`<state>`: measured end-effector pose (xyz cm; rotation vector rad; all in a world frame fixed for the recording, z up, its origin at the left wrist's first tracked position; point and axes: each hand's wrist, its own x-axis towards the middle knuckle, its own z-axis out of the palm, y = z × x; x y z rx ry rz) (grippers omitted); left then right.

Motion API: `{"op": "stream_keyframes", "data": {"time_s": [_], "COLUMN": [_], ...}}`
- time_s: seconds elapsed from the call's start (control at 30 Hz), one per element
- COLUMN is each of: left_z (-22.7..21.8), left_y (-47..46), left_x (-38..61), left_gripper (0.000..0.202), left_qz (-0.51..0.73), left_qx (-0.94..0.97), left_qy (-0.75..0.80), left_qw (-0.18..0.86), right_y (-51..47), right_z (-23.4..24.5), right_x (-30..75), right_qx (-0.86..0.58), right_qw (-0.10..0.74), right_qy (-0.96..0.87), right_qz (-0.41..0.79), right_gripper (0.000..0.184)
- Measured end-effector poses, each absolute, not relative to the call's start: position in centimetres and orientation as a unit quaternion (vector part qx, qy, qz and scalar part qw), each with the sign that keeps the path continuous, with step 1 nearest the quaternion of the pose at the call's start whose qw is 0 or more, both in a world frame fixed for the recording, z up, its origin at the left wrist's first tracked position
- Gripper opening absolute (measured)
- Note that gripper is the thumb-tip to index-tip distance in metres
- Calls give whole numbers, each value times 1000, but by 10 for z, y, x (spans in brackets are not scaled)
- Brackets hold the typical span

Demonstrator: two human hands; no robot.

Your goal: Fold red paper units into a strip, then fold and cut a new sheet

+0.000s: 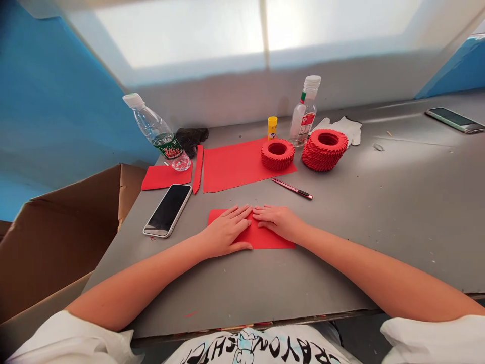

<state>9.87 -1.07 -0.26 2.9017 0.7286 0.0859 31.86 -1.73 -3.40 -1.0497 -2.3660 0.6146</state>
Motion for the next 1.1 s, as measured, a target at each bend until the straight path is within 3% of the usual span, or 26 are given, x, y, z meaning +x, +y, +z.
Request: {"op": "stream_keyframes", "data": {"time_s": [0.47,0.67,0.8,0.87,0.93,1.1], "left_z": [10,29,38,30,15,-18], "left_y": [-3,1,2,-4,-11,-22], "left_x": [50,7,33,65,96,124], "left_gripper": [46,48,39,44,60,86], "left_qz": [20,-12,71,84,55,23], "left_qx": [940,939,901,921,939,922], "left_qy": [328,344,425,379,337,377], "left_qw": [89,25,-36,-10,35,90], "right_y": [-18,-18,-19,-19,-20,-21], "right_z": [-32,-32,-32,-32,-32,-30], "right_x": [321,322,321,320,320,319], "right_qx": [-377,-364,-357,-353,-346,-340], "right_qw": [225,230,236,242,242,248], "right_qy": [-871,-879,-885,-888,-893,-898], "right_qz": [219,203,183,169,154,127], "right_gripper": [30,31,31,32,31,33]}}
